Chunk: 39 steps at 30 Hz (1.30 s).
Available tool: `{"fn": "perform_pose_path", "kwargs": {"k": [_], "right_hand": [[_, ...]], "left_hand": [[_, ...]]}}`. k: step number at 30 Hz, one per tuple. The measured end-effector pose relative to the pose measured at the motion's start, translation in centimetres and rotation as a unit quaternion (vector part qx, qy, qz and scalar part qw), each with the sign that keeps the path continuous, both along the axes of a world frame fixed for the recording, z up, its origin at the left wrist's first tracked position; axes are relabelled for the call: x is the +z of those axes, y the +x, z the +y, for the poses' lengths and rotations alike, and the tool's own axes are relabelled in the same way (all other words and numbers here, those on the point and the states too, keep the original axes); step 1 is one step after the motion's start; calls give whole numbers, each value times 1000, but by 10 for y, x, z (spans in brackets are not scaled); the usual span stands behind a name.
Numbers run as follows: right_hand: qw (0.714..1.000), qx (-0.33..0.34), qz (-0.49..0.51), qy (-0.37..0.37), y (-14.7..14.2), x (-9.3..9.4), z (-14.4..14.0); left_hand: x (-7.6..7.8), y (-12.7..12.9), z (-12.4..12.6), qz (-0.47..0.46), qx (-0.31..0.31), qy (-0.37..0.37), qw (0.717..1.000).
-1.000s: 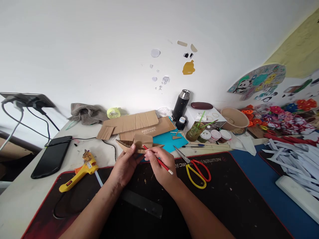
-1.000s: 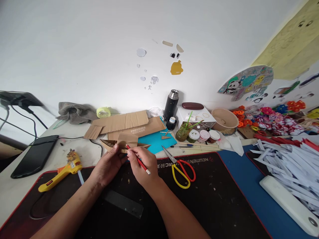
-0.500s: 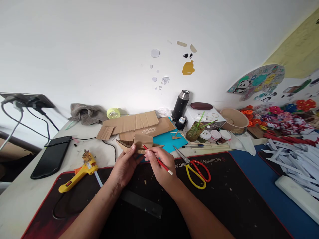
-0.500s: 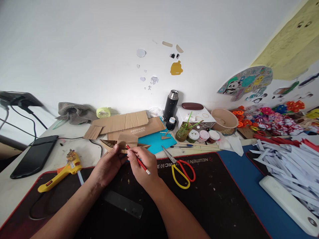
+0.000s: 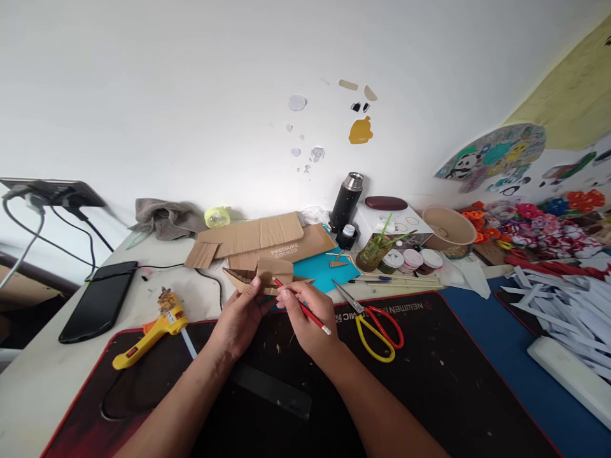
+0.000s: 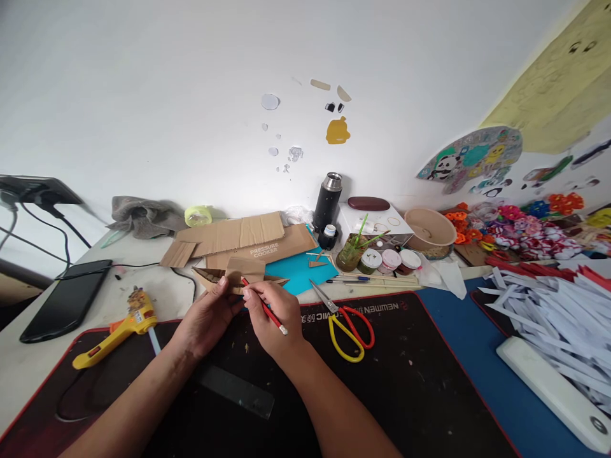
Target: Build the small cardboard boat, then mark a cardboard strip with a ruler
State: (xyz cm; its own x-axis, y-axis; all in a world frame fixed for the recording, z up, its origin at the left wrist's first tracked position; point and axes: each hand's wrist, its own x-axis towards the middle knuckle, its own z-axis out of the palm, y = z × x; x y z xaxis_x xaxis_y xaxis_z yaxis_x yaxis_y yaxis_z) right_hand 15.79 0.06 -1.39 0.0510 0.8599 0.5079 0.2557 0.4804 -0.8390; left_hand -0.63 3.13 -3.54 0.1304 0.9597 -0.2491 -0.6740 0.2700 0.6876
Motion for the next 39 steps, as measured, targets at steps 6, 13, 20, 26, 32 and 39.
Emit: {"fn": "perform_pose_path", "kwargs": {"k": [6,13,20,26,32,39], "right_hand": [[1000,1,-1,2,0,0,-1],[1000,3,4,-9,1,0,0],[1000,4,15,0,3,3,-1],[998,-35,54,-27,9,5,2],[984,-61,145,-82,18,7,10],[975,-64,182,-107,24,4,14]], "left_hand": [[1,1,0,7,0,2,1000],[0,1,0,3,1,-1,1000],[-1,1,1,10,-2,2,1000],[5,2,0,7,16,-20,1000],[5,2,0,3,35,-37,999],[4,2,1,-8,37,-24,999]]}}
